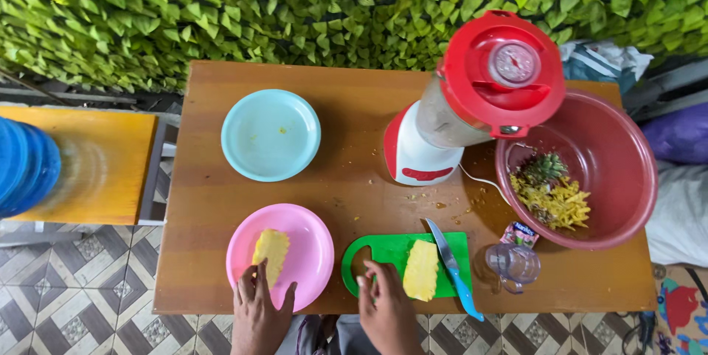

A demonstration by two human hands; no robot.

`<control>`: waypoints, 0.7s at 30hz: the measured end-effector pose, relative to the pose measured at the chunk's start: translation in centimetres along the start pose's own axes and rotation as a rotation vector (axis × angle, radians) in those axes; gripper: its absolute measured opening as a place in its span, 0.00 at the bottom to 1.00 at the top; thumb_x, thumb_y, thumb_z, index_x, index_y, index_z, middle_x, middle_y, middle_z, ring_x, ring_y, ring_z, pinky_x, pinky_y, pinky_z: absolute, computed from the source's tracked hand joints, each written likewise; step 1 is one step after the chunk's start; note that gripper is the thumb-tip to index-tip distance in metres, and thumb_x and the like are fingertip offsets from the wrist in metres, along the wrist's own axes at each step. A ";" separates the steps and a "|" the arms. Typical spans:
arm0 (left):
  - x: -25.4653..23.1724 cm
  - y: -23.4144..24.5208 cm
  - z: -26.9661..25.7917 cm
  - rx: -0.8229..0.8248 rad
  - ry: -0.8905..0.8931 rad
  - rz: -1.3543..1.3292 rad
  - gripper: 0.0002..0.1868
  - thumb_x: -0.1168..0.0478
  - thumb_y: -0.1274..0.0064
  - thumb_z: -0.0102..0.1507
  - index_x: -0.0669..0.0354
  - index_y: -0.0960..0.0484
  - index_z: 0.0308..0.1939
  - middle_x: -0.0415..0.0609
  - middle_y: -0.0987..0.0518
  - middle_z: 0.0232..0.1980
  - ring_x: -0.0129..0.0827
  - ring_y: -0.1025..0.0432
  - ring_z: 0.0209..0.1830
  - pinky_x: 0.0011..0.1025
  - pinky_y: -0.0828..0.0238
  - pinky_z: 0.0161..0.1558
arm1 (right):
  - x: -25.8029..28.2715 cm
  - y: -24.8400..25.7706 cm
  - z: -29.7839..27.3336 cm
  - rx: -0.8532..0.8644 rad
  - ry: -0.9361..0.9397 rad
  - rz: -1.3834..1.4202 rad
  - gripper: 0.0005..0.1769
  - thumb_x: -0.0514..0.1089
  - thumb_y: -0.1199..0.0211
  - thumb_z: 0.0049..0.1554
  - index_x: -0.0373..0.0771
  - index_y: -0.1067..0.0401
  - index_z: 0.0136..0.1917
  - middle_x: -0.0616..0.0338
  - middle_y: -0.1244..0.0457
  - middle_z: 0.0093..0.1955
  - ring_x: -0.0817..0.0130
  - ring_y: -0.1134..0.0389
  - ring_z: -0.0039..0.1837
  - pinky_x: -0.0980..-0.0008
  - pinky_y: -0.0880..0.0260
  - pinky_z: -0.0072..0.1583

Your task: The person peels a pineapple with a knife, removes the core, and cuts the fruit into chunks on a green cutting board. The cut pieces are placed into a pink bowl while the peels and core are discarded into a red basin.

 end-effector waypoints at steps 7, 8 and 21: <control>-8.4 -5.2 -2.4 0.190 -0.283 -0.300 0.44 0.52 0.34 0.53 0.67 0.35 0.67 0.66 0.31 0.60 0.59 0.34 0.60 0.48 0.34 0.59 | -10.8 11.6 -3.1 -0.444 -0.076 -0.351 0.15 0.42 0.35 0.54 0.41 0.27 0.56 0.55 0.35 0.48 0.55 0.30 0.49 0.56 0.29 0.52; -10.1 -5.5 -2.6 0.196 -0.376 -0.328 0.45 0.52 0.34 0.53 0.69 0.36 0.67 0.67 0.32 0.61 0.60 0.35 0.61 0.50 0.36 0.60 | -11.5 12.3 -3.3 -0.456 -0.042 -0.386 0.17 0.42 0.34 0.53 0.41 0.27 0.56 0.51 0.35 0.50 0.51 0.31 0.52 0.54 0.30 0.53; -19.7 -13.7 -2.1 0.580 0.099 -0.451 0.31 0.50 0.43 0.61 0.58 0.30 0.65 0.55 0.23 0.54 0.45 0.23 0.45 0.38 0.24 0.48 | -13.7 12.8 0.3 -0.234 0.133 -0.382 0.22 0.41 0.35 0.52 0.29 0.32 0.57 0.38 0.38 0.51 0.40 0.36 0.56 0.45 0.38 0.59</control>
Point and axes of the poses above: each hand's wrist, its own z-axis towards the middle knuckle, its own y-axis out of the back of the hand, x = y × z, the point moved 8 cm from there along z, towards the middle knuckle
